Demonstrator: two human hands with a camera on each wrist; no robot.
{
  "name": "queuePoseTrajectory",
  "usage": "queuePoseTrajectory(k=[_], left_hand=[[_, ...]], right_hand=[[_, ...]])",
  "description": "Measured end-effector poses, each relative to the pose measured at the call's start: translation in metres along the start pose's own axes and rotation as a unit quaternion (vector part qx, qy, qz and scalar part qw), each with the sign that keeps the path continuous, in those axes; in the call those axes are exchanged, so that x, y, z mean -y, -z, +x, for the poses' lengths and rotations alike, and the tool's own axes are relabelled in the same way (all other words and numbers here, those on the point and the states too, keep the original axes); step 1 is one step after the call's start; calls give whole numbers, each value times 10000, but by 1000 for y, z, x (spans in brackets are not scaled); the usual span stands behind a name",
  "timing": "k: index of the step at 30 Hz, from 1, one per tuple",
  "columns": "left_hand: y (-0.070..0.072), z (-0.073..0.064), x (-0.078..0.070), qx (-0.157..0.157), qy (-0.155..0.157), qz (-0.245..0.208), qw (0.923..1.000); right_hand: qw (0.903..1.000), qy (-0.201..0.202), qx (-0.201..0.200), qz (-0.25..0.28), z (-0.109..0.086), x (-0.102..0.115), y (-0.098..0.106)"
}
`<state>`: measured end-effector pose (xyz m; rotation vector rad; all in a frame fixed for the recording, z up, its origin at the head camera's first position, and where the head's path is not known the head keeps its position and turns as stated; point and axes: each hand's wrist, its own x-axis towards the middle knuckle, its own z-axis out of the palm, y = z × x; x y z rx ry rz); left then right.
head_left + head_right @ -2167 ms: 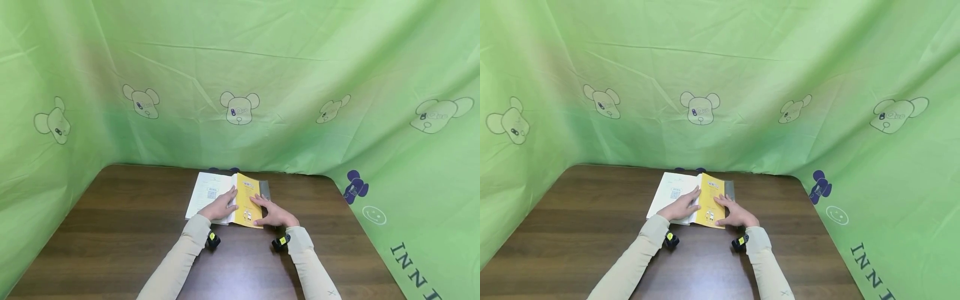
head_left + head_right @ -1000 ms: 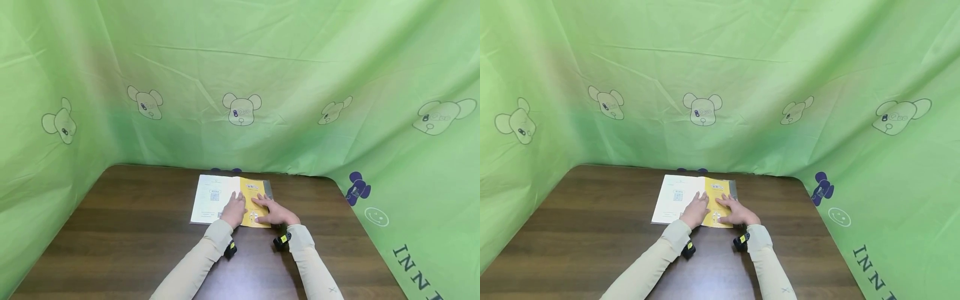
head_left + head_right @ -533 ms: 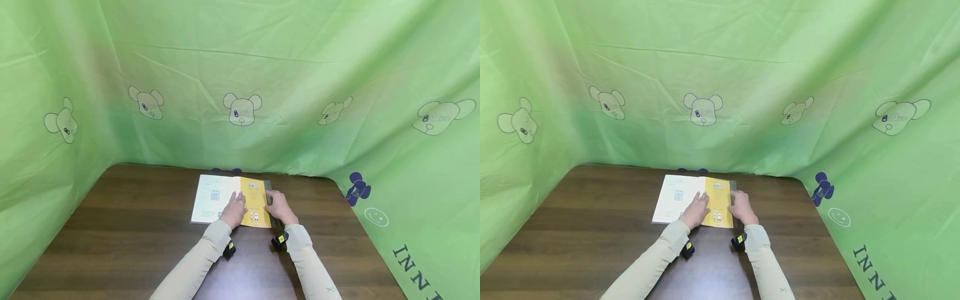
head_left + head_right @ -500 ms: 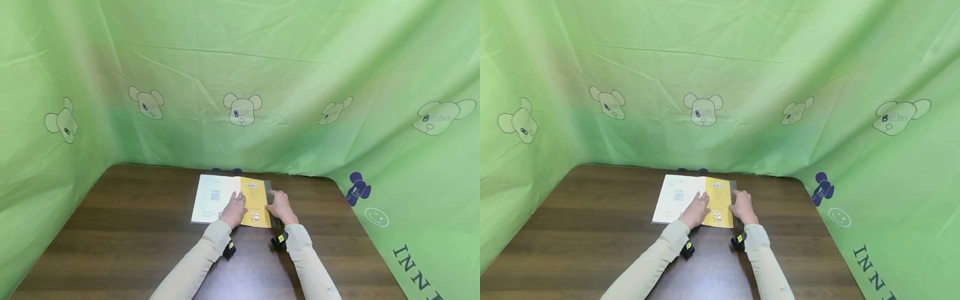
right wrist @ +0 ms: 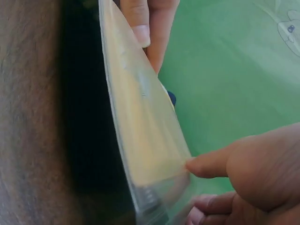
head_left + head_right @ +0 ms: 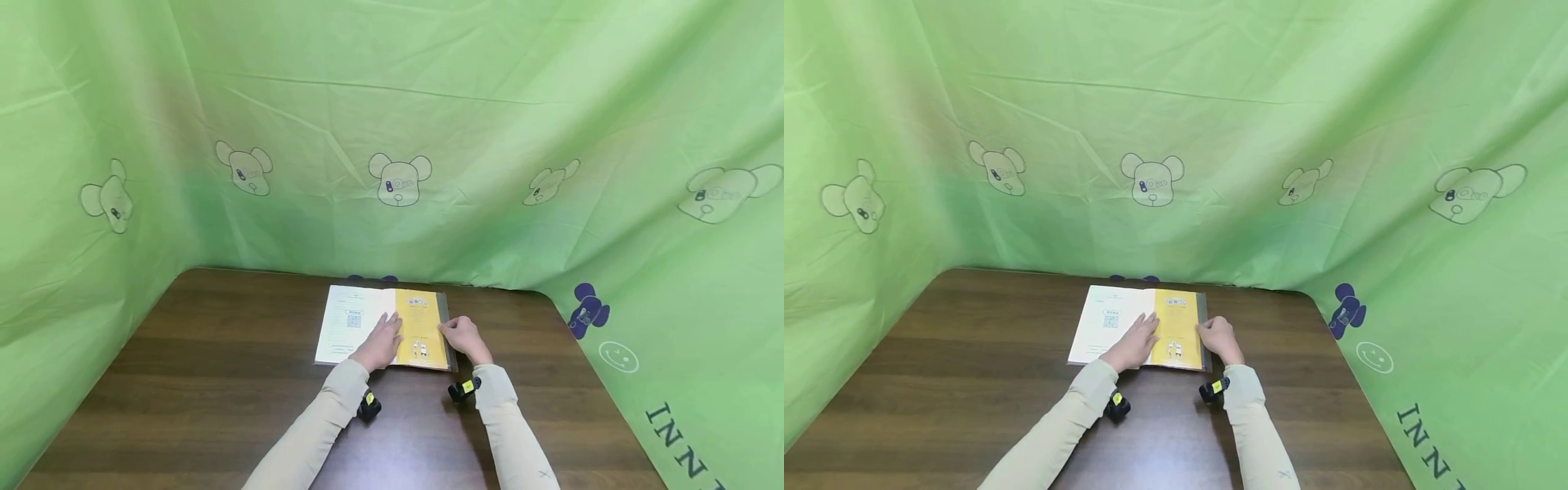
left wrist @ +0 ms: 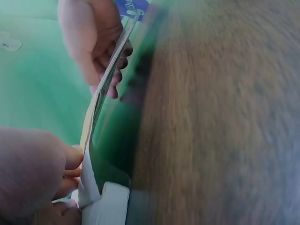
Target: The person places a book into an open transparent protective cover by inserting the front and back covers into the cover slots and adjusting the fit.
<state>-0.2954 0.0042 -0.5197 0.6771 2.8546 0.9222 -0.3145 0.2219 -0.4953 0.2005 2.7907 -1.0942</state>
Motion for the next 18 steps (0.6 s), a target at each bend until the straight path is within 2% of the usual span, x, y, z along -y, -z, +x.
queuePoseTrajectory(k=[6,10,18], left_hand=[[7,-4,6,-43,-156,-418,9990],[8,-4,10,-105,-180,-596,9980],[13,-5,17,-546,-338,-1265,9899]], right_hand=[[9962,136,-34,860,2,0,-5],[9928,168,-84,1181,2,3,-8],[9809,152,145,1936,4,11,-11]])
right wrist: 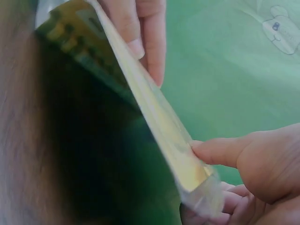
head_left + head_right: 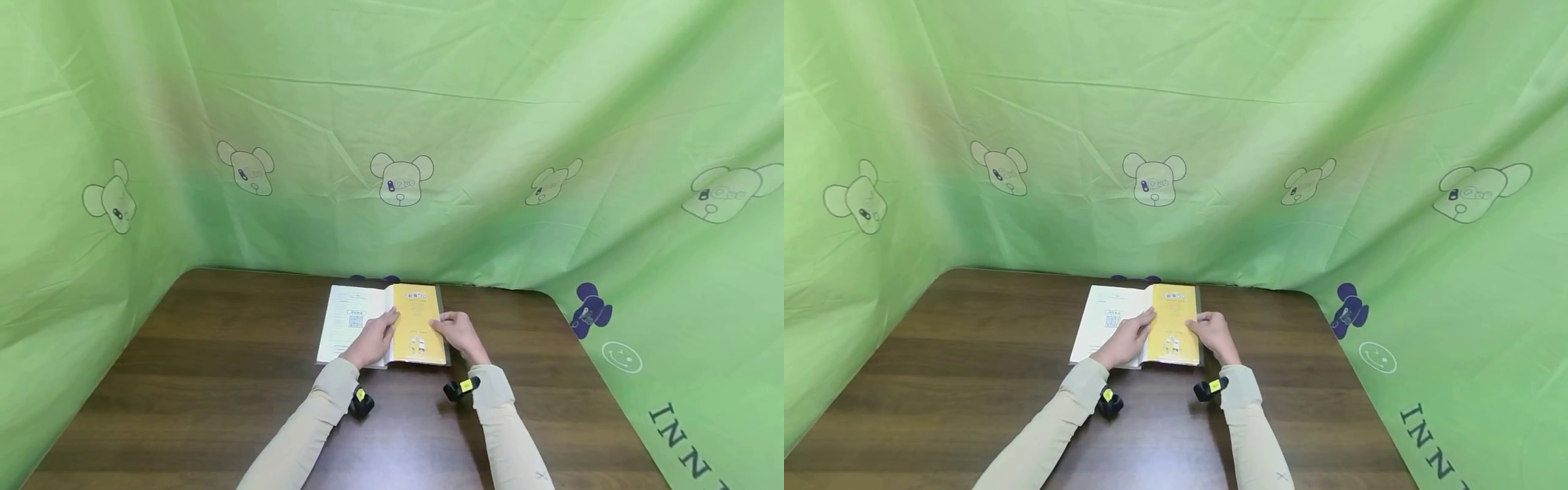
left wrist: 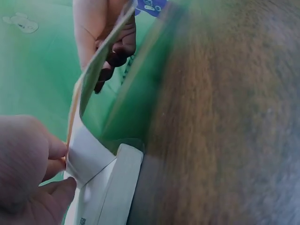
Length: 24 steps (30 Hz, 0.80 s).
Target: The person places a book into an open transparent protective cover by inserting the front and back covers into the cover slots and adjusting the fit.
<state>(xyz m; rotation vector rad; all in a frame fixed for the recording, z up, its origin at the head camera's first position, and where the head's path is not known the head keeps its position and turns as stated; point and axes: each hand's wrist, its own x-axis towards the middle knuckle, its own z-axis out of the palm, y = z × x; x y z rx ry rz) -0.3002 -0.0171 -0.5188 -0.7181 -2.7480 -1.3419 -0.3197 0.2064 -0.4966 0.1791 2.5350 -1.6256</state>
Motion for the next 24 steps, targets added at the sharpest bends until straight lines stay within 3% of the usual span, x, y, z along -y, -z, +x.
queuePoseTrajectory(k=[5,14,18,24], left_hand=[[5,2,1,-108,51,-249,9996],[8,1,4,43,218,-521,9984],[11,1,4,-104,298,-657,9973],[18,2,0,-148,442,-541,9974]], right_hand=[[9993,140,125,325,1,6,-4],[9952,147,303,917,-3,12,-8],[9909,292,436,1242,-5,15,-12],[9853,497,370,1590,-5,24,-21]])
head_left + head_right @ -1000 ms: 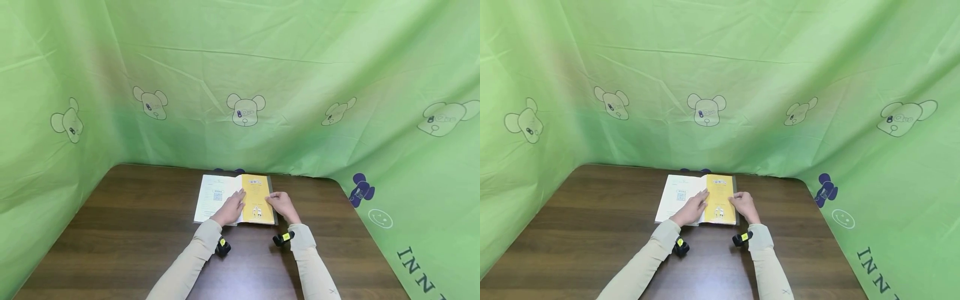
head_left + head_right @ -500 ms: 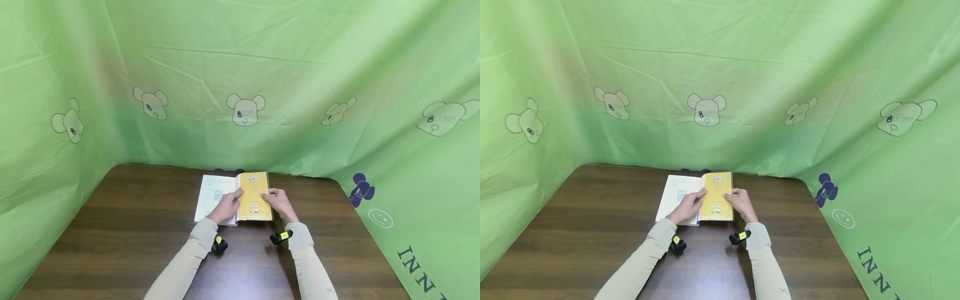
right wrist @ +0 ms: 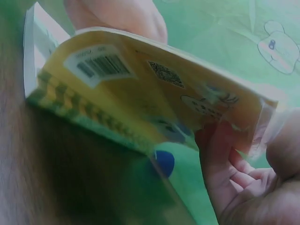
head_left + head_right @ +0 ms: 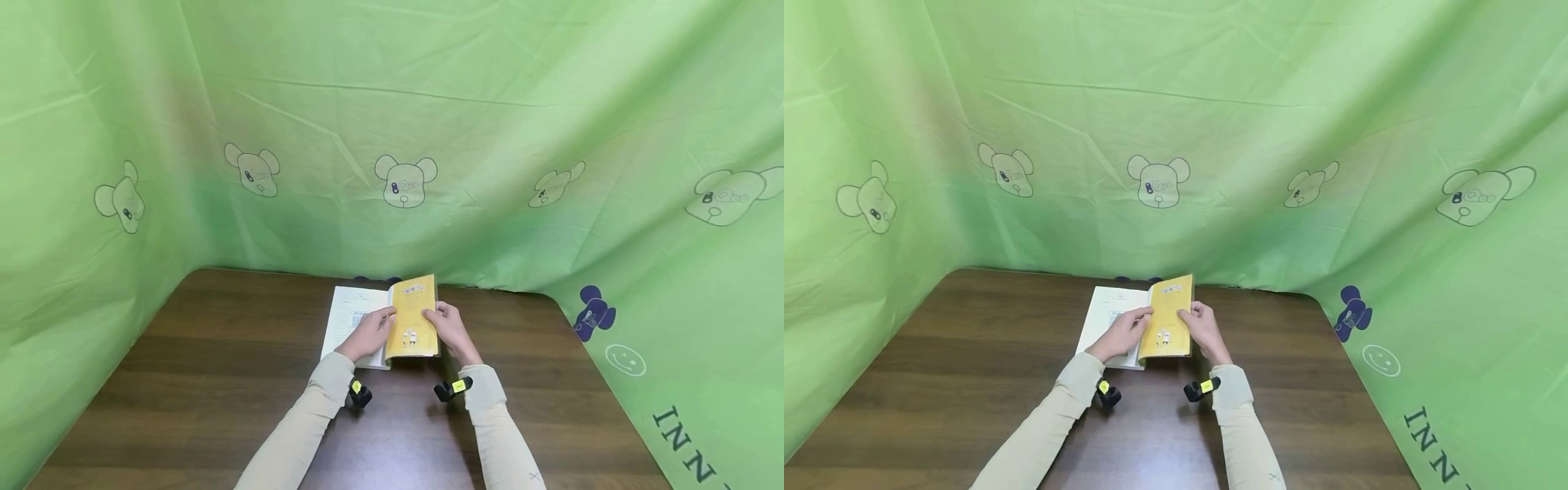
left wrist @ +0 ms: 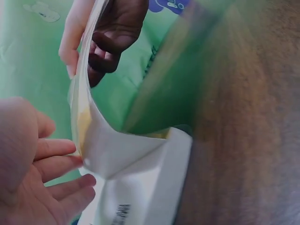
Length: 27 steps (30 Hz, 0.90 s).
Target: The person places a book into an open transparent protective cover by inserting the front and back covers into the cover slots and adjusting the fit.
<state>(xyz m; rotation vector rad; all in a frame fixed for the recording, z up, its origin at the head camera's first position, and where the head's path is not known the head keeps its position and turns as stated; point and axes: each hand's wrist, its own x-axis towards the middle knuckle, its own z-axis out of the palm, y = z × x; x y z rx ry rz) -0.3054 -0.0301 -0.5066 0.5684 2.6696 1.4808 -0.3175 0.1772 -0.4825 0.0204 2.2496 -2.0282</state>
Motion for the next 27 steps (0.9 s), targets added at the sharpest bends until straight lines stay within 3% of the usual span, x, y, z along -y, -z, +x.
queuePoseTrajectory(k=[6,11,18,27], left_hand=[[7,-1,-10,201,120,57,9997],[13,-2,-18,313,292,-181,9989],[19,-2,-21,-25,168,-152,9997],[25,-1,-18,-336,285,-251,9987]], right_hand=[[9995,244,189,99,4,8,-15],[9989,371,271,76,6,12,-25],[9963,582,476,414,3,13,-35],[9905,906,932,456,3,11,-48]])
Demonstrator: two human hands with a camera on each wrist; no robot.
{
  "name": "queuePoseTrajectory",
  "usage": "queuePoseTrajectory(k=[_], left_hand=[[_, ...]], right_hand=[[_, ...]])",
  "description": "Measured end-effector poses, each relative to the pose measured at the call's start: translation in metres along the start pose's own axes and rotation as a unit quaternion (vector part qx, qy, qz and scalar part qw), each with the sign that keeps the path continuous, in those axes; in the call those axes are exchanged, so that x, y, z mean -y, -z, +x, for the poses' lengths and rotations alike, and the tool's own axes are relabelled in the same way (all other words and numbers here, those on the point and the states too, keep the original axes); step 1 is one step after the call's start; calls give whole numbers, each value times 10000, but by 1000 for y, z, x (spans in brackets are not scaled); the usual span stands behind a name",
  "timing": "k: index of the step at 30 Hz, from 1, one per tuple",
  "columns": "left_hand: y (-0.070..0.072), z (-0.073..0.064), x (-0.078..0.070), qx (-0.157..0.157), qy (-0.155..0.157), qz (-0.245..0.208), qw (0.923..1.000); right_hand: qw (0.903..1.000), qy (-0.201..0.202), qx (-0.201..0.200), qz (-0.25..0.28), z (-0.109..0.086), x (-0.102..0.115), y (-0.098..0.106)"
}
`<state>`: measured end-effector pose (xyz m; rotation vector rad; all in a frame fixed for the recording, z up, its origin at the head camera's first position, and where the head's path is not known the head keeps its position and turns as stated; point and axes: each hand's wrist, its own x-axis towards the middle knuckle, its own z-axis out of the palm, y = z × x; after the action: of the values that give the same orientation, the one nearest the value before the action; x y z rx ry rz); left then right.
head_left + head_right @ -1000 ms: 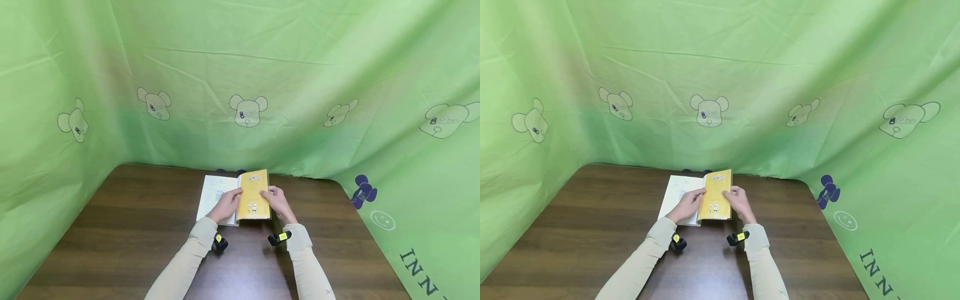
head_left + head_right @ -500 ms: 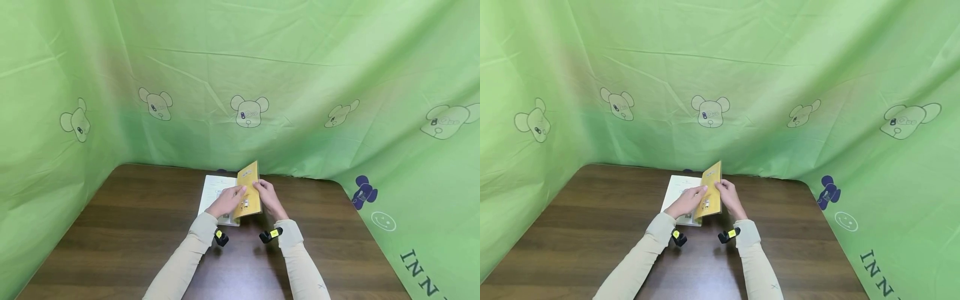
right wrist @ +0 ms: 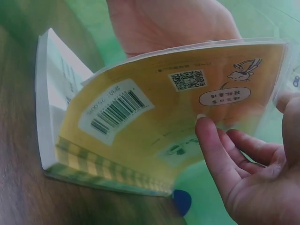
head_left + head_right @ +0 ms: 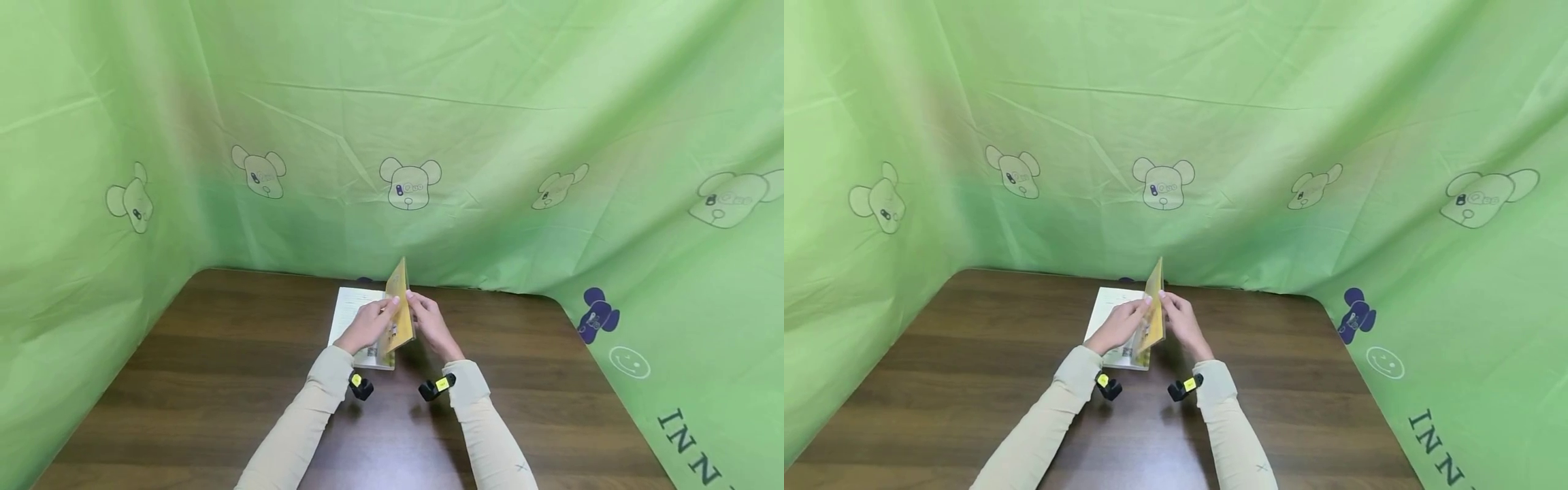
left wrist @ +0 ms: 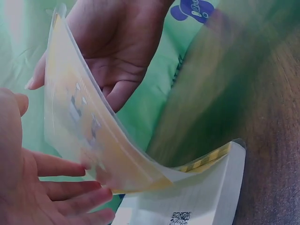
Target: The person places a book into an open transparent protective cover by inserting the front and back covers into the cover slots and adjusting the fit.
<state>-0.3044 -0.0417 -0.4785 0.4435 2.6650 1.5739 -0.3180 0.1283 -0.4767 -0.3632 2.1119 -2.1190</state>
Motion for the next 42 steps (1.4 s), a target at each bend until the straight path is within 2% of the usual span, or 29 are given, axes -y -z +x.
queuePoseTrajectory(k=[6,11,13,17,21,24,27,31,33,37,42], left_hand=[[3,0,2,-108,13,-91,9999],[9,0,5,-230,-6,-139,9996],[15,0,6,-287,-82,-261,9992],[30,-4,14,-445,-213,-535,9974],[46,-9,23,-547,-192,-727,9957],[57,-13,29,-545,-23,-699,9961],[66,-17,36,-531,203,-566,9968],[75,-22,44,-584,530,-308,9964],[77,-23,47,-630,656,-148,9957],[77,-25,53,-737,764,253,9940],[71,-27,57,-638,865,722,9916]], right_hand=[[9999,68,18,-147,1,-1,-9],[9967,627,440,-263,2,-7,-9],[9949,720,643,-279,3,-10,-9],[9929,421,1008,-465,6,-16,-13],[9862,88,1123,-1216,8,-27,-16],[9748,25,1174,-1899,9,-36,-18],[9572,152,1377,-2541,8,-39,-20],[9215,395,1593,-3519,6,-38,-22],[9074,417,1664,-3837,5,-37,-23],[8919,467,1754,-4141,5,-36,-25],[8800,552,1823,-4352,6,-36,-25]])
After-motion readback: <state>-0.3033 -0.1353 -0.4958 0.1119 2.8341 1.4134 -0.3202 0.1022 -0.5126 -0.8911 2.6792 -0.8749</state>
